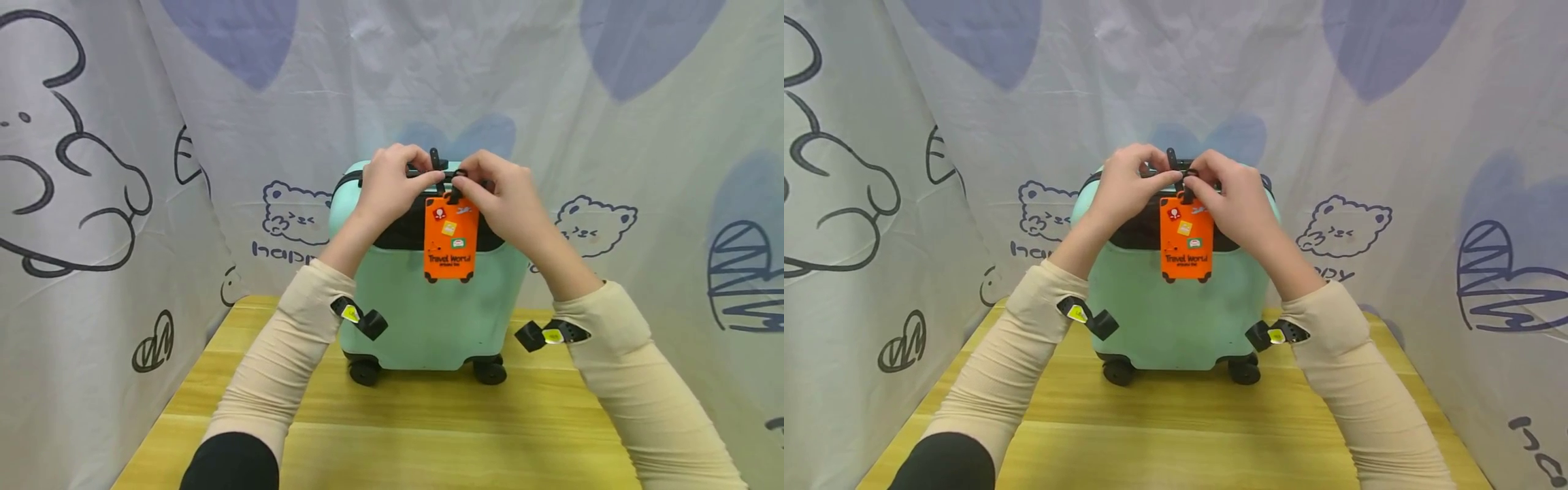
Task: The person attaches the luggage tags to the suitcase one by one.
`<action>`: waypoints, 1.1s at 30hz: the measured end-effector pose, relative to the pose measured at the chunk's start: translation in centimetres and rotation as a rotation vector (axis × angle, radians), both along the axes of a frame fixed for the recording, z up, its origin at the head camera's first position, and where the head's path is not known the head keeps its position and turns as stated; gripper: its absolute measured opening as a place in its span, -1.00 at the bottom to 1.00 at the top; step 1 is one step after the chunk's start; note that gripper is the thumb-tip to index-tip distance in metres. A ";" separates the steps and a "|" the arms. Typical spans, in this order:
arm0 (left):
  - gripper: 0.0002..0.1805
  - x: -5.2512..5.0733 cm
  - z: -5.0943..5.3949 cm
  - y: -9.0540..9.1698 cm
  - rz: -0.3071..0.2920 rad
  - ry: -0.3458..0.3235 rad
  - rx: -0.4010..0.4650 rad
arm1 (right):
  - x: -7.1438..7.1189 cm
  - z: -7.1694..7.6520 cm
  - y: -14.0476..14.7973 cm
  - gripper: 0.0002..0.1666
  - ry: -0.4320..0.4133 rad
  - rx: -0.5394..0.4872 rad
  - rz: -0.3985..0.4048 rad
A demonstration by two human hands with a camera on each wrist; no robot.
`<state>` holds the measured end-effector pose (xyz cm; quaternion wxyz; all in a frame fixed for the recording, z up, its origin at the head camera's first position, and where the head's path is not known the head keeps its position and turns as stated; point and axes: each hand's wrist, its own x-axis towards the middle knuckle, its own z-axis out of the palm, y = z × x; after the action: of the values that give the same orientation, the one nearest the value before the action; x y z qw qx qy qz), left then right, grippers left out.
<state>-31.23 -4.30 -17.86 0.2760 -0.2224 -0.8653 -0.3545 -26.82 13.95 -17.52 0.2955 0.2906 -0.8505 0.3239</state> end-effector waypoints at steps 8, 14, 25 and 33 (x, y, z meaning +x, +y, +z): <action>-0.70 0.5 -0.6 0.6 0.100 -0.027 -0.141 | 0.6 -0.7 0.6 -0.84 0.091 -0.039 0.007; -0.62 0.9 -1.1 0.9 0.165 0.051 -0.190 | 0.5 -1.2 1.0 -0.86 0.148 -0.079 0.022; -0.73 1.2 -1.9 0.5 0.136 0.172 -0.309 | 0.9 -1.8 1.2 -0.89 0.171 -0.091 0.042; -0.78 0.8 -1.3 0.7 0.154 0.132 -0.301 | 0.3 -0.9 0.8 -0.83 0.148 -0.099 0.004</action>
<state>-30.43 -3.59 -19.17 0.3218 -0.2172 -0.9031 -0.1836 -26.51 14.74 -18.38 0.3707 0.3005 -0.8087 0.3438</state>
